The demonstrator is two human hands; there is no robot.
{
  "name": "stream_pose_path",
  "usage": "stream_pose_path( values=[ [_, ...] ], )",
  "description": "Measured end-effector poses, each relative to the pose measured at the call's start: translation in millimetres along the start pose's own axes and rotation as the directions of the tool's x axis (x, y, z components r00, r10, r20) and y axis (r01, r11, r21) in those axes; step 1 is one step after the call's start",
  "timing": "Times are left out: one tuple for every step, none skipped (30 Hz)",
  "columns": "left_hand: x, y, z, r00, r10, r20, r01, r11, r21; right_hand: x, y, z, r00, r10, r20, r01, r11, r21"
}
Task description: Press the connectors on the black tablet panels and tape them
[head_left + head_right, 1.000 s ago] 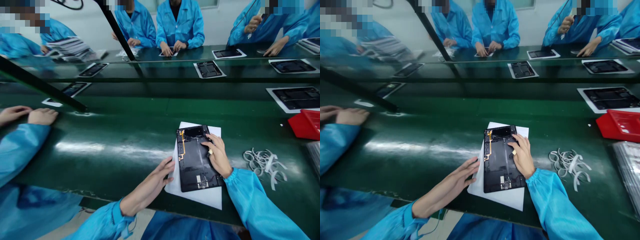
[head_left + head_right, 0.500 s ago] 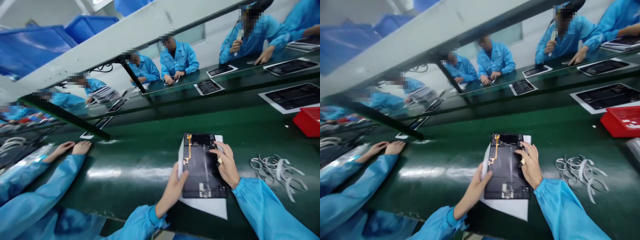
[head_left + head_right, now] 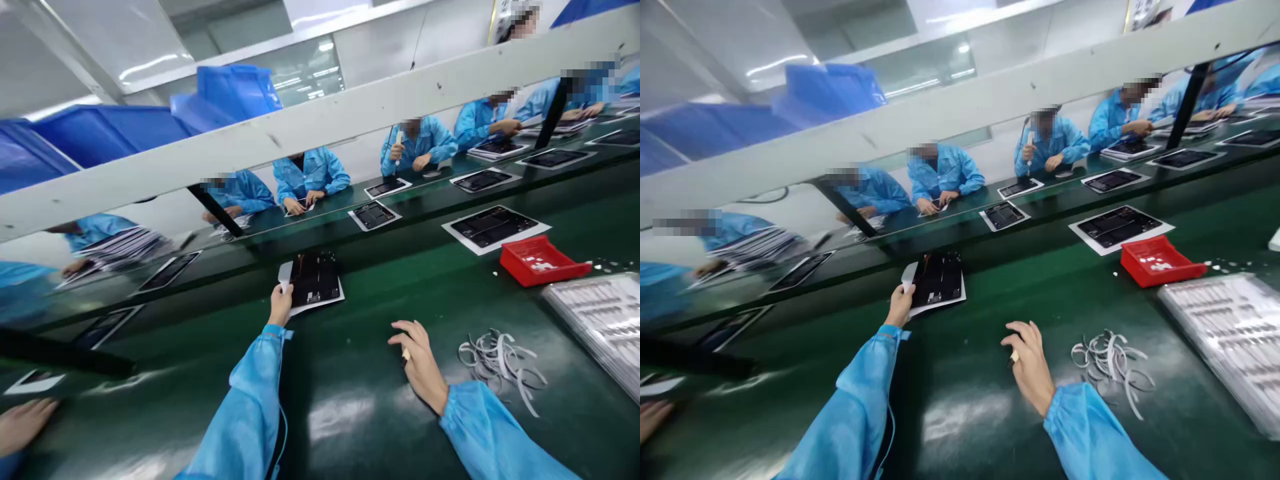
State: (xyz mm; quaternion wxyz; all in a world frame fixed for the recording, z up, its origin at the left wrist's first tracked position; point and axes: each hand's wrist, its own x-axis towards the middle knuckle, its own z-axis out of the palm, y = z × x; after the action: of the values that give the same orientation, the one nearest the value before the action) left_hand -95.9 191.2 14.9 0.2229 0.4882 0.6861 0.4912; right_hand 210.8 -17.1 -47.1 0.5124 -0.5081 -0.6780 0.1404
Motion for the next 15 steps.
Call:
stream_pose_path(
  values=[
    [4.2,-2.6,2.9,1.0,-0.007,-0.03,0.009,0.998,0.065,0.0,0.6,0.8,1.0,0.01,0.006,-0.01,1.0,0.004],
    [5.8,-5.6,4.8,0.998,-0.004,-0.065,0.013,0.99,0.138,-0.1,1.1,1.4,1.0,0.02,0.014,-0.02,1.0,0.006],
    [5.0,-9.1,6.0,0.995,0.013,-0.099,0.008,0.978,0.209,-0.2,1.5,1.8,0.999,0.029,0.023,-0.029,1.0,0.008],
    [1.8,-12.9,7.1,0.991,0.047,-0.125,-0.012,0.963,0.269,-0.3,1.8,2.2,0.999,0.036,0.033,-0.037,0.999,0.01],
    [-3.4,-17.0,8.2,0.987,0.094,-0.13,-0.048,0.945,0.324,-0.4,2.2,2.6,0.998,0.041,0.041,-0.042,0.999,0.013],
    [-10.7,-21.1,9.8,0.983,0.15,-0.109,-0.1,0.923,0.371,-0.7,2.7,3.1,0.998,0.043,0.047,-0.044,0.999,0.016],
    [-19.8,-25.1,11.8,0.977,0.206,-0.059,-0.164,0.897,0.41,-0.9,3.5,3.6,0.998,0.041,0.053,-0.042,0.999,0.02],
    [-30.6,-28.8,14.2,0.966,0.257,0.011,-0.236,0.868,0.438,-1.1,4.5,4.2,0.998,0.038,0.057,-0.04,0.999,0.023],
    [-42.7,-31.9,16.9,0.949,0.301,0.09,-0.308,0.836,0.455,-1.3,5.7,4.7,0.998,0.033,0.062,-0.035,0.999,0.025],
    [-56.0,-34.2,19.7,0.927,0.335,0.169,-0.375,0.804,0.462,-1.4,7.1,5.1,0.997,0.029,0.069,-0.031,0.999,0.026],
    [-70.2,-35.3,22.4,0.902,0.361,0.238,-0.432,0.773,0.465,-1.3,8.4,5.1,0.997,0.027,0.079,-0.029,0.999,0.026],
    [-85.2,-35.3,24.9,0.876,0.38,0.297,-0.48,0.744,0.464,-1.1,9.3,4.7,0.996,0.024,0.091,-0.026,0.999,0.025],
    [-100.8,-34.2,26.9,0.85,0.392,0.352,-0.521,0.719,0.46,-0.7,9.6,3.6,0.994,0.021,0.103,-0.024,0.999,0.023],
    [-116.9,-32.0,28.4,0.826,0.395,0.403,-0.555,0.698,0.452,-0.1,9.2,2.0,0.993,0.016,0.113,-0.019,1.0,0.021],
    [-133.3,-29.2,29.3,0.804,0.39,0.448,-0.579,0.683,0.444,0.7,8.2,0.1,0.992,0.009,0.123,-0.011,1.0,0.018]
  ],
)
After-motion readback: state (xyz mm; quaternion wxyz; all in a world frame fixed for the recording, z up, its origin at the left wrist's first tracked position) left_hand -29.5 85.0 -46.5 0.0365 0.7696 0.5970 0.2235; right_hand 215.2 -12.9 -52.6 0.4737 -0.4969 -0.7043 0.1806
